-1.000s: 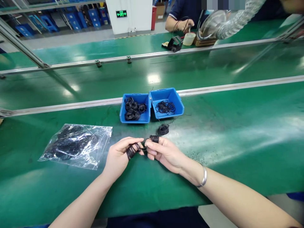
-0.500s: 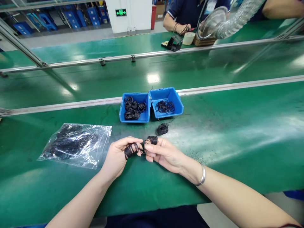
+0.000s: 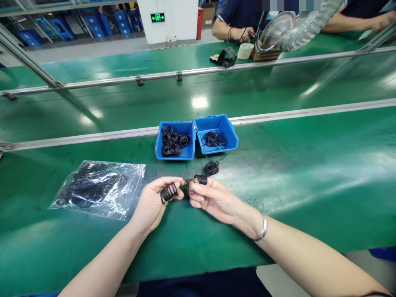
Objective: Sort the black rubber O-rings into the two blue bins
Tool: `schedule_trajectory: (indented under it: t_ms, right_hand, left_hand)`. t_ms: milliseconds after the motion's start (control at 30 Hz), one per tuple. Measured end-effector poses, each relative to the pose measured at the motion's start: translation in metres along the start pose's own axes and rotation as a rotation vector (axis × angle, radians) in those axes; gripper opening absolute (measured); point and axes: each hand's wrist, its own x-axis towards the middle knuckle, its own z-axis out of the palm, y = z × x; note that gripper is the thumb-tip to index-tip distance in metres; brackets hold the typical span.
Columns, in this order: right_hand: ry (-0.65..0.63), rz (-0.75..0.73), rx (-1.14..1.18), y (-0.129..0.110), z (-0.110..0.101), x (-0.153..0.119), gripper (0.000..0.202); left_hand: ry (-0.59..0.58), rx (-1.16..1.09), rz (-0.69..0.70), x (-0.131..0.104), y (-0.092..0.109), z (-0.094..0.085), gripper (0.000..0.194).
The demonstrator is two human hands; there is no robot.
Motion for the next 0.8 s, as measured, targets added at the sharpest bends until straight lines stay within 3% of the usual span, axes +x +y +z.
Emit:
schedule_trajectory:
  t_ms: [167, 400, 600, 800]
  right_hand:
    - [0.019, -0.039, 0.009, 0.0015, -0.0009, 0.0003, 0.021]
    - [0.089, -0.080, -0.049, 0.0045, -0.0013, 0.0033, 0.026]
    - [0.125, -0.082, -0.126, 0.0068, -0.0028, 0.0037, 0.025]
    - [0.115, -0.065, -0.151, 0.0078, -0.0032, 0.0033, 0.026]
  left_hand:
    - [0.018, 0.095, 0.028, -0.0014, 0.0015, 0.0002, 0.017]
    - [-0.072, 0.171, 0.052, -0.0046, -0.0006, 0.0008, 0.018]
    - [-0.074, 0.250, 0.057, -0.0059, 0.0018, 0.0005, 0.013]
    - [0.027, 0.313, 0.040, -0.0032, 0.0010, -0.0009, 0.014]
